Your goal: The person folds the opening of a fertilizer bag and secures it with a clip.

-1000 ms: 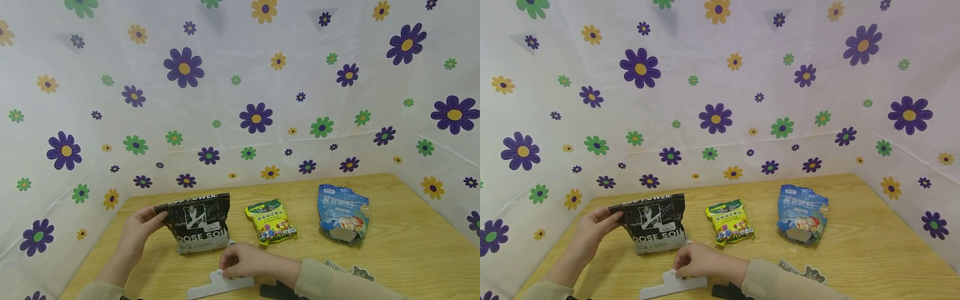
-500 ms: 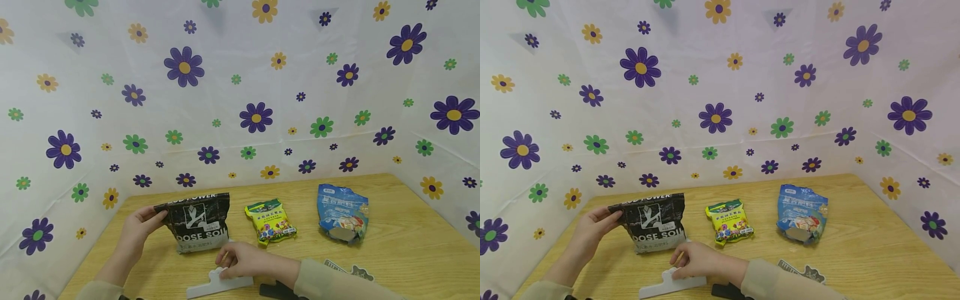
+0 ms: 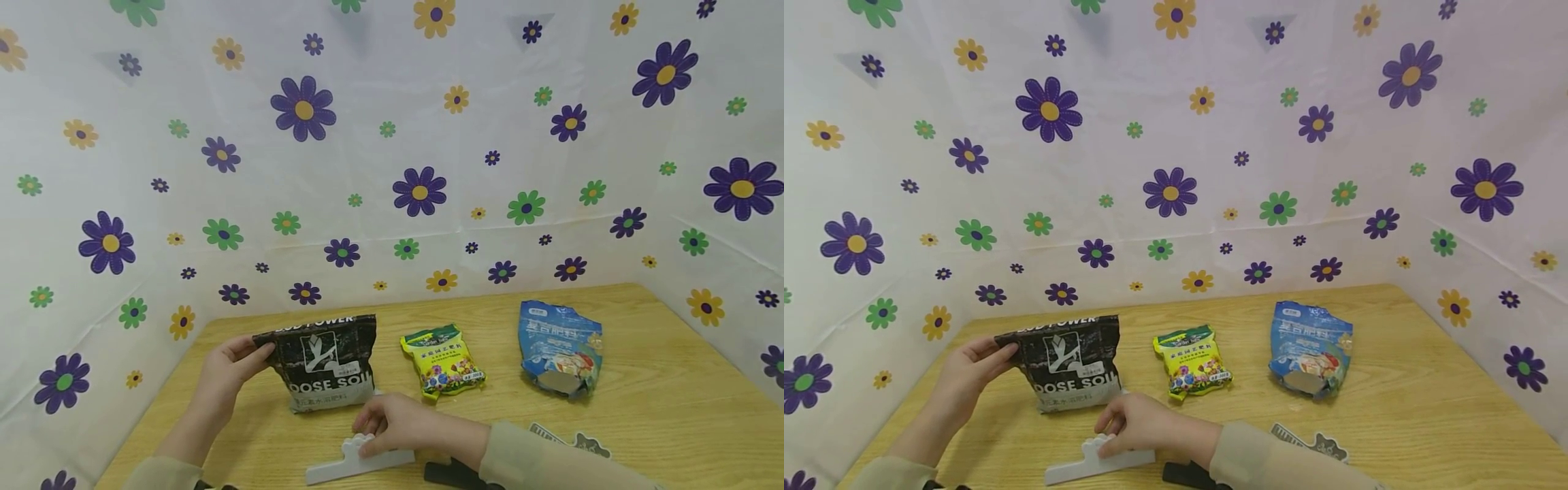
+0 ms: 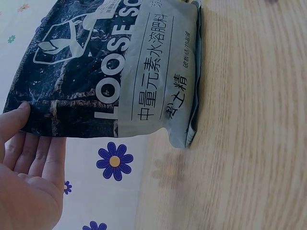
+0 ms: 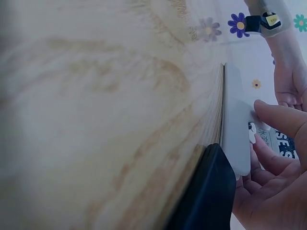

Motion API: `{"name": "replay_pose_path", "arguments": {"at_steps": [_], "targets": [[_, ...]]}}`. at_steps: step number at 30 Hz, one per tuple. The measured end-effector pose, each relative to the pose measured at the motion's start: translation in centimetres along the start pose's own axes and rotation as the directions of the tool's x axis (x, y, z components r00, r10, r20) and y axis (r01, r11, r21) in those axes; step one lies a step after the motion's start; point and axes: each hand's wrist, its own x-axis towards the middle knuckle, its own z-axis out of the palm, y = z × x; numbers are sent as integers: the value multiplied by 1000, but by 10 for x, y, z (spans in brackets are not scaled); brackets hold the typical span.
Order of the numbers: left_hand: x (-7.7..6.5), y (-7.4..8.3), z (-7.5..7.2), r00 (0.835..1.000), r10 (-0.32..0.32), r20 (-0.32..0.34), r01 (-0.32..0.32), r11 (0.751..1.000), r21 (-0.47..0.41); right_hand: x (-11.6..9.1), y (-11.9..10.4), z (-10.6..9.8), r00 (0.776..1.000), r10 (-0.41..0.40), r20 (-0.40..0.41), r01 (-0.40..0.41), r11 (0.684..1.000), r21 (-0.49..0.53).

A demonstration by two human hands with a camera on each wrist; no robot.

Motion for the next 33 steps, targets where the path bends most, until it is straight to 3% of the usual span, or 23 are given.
{"name": "replay_pose_path", "arguments": {"at_steps": [7, 15, 33], "targets": [[-1, 0, 1, 1000, -6, -6, 6, 1000, -5, 1, -2, 0, 1000, 17, -8, -17, 999, -29], [-1, 1, 0, 1000, -16, -8, 17, 1000, 5, -1, -3, 0, 1000, -29, 7, 29, 999, -34], [-1, 2, 1, 1000, -19, -9, 19, 1000, 18, 1, -7, -4, 998, -25, -56, 25, 1000, -9]]}}
